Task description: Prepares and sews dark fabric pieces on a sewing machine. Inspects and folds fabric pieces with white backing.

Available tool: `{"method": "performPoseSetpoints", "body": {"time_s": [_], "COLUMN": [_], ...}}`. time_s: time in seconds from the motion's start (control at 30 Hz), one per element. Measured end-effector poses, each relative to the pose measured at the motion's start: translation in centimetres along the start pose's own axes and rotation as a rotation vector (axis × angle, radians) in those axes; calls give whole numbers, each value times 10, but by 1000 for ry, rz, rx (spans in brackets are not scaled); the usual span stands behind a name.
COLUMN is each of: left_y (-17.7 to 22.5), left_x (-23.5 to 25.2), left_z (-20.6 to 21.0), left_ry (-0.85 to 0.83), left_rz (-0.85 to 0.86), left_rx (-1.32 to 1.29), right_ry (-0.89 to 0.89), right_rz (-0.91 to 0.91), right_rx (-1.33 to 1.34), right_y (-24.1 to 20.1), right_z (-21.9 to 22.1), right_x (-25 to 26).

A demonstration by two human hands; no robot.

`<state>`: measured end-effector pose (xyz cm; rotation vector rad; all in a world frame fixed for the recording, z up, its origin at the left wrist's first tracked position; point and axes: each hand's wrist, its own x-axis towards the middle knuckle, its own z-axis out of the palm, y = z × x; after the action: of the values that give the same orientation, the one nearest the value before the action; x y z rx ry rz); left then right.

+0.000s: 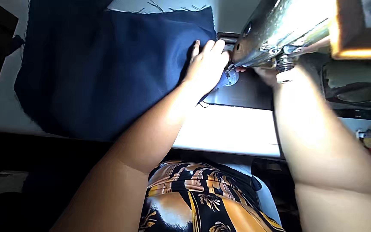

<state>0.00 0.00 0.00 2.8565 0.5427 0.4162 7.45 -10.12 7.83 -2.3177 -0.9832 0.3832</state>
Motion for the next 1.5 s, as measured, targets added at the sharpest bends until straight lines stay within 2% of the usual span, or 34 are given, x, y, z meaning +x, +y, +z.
{"method": "performPoseSetpoints", "body": {"time_s": [0.07, 0.17, 0.23, 0.3, 0.37, 0.5, 0.6, 0.7, 0.8, 0.9, 1.0, 1.1, 1.2, 1.37, 1.43, 1.5], "left_y": [1, -7, -25, -56, -73, -30, 4, 15, 18, 23, 29, 29, 9, -27, -32, -35], "left_x": [-4, -9, -16, -40, -83, -173, -199, -204, -207, -209, -204, -182, -146, -132, -139, -142], "left_z": [0, 1, -16, -32, -36, -36, -32, -31, -30, -27, -29, -28, -23, -27, -27, -24], "left_ry": [43, 136, 125, -116, -223, -236, -281, -311, -321, -324, -307, -160, -242, -289, -269, -244], "left_rz": [103, 152, -47, -306, -358, -264, -222, -172, -132, -111, -91, -14, -36, -63, -67, -63], "left_rx": [-10, -34, -59, 3, 91, 132, 122, 128, 135, 134, 96, 51, 100, 87, 110, 126], "right_ry": [155, 206, 184, 46, -28, 141, 168, 139, 184, 183, 57, -53, -75, -53, -19, 149], "right_rz": [-227, -217, -203, -86, -60, -339, -382, -359, -353, -466, -555, -497, -398, -244, -306, -421], "right_rx": [-32, 5, 107, 284, 321, 339, 359, 288, 225, 130, -75, -215, -326, -403, -329, -127], "right_y": [76, 99, 105, 103, 107, 137, 136, 135, 134, 126, 110, 94, 94, 131, 158, 173], "right_z": [38, 55, 54, 35, 19, 32, 38, 37, 37, 43, 52, 63, 67, 27, 13, 8], "right_x": [14, 23, 25, -2, -42, -119, -148, -156, -156, -155, -152, -144, -139, -156, -176, -203]}}
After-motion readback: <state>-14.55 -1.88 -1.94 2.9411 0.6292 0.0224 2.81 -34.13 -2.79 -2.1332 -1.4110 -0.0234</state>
